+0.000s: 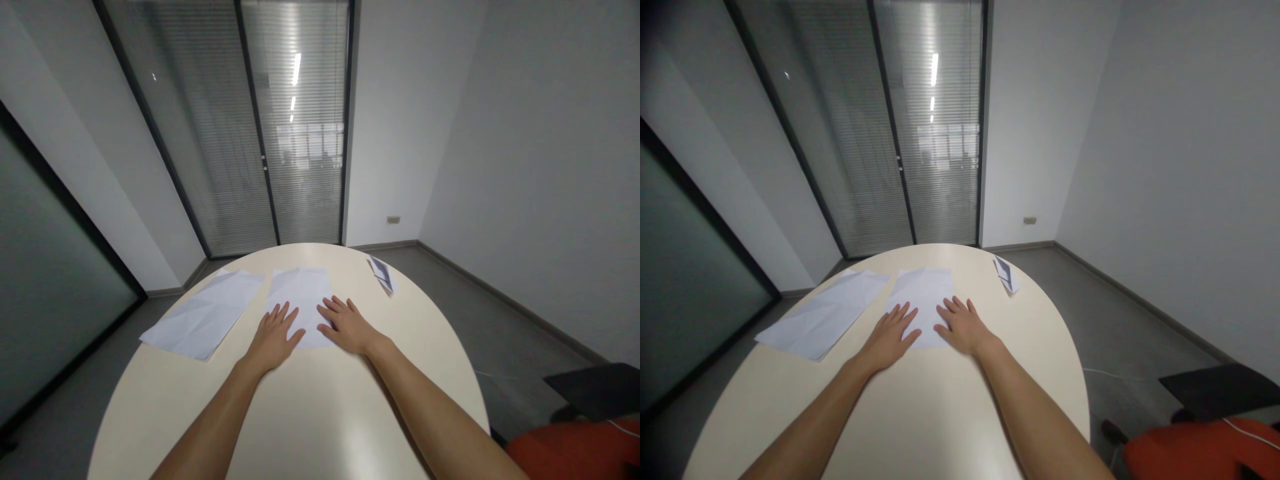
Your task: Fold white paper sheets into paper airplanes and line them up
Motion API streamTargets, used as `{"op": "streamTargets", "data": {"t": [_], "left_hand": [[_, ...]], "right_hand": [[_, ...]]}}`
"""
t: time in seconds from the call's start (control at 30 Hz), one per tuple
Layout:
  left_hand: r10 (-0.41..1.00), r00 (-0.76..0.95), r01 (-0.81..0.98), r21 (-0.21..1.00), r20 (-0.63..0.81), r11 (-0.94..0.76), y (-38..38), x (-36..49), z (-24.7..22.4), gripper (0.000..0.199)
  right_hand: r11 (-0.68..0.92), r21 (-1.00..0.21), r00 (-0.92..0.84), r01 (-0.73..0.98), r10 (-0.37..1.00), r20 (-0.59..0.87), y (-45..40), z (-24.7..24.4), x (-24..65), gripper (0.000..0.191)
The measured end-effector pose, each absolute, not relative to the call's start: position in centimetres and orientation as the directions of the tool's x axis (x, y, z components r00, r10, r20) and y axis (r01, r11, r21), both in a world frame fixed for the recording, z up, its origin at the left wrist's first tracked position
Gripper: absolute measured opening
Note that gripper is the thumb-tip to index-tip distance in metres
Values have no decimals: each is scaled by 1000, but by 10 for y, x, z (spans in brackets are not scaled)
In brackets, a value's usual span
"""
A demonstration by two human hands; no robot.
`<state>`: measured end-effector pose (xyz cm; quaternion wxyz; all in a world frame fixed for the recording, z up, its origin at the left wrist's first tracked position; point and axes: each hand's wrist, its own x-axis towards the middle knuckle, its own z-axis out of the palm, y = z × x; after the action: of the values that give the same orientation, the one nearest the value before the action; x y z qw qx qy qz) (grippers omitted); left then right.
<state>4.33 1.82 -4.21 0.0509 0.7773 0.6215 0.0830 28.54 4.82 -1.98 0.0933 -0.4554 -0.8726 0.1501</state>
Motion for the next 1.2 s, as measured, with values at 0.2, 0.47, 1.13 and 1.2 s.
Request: {"op": "streamTargets", "data": {"t": [0.2, 0.47, 1.13, 1.2], "left_hand": [[972, 221, 958, 172, 76, -231, 20, 46, -47, 62], [974, 218, 961, 160, 54, -224, 19, 47, -44, 58], [876, 482, 842, 278, -3, -463, 4, 53, -27, 63], [876, 481, 845, 271, -7, -462, 3, 53, -27, 65]], "right_hand": [[667, -378, -698, 642, 713, 71, 46, -18, 282, 66], [602, -381, -640, 701, 768, 36, 50, -24, 283, 69], [599, -407, -609, 690, 784, 120, 58, -32, 286, 61], [524, -391, -531, 757, 841, 99, 60, -33, 288, 63]]}}
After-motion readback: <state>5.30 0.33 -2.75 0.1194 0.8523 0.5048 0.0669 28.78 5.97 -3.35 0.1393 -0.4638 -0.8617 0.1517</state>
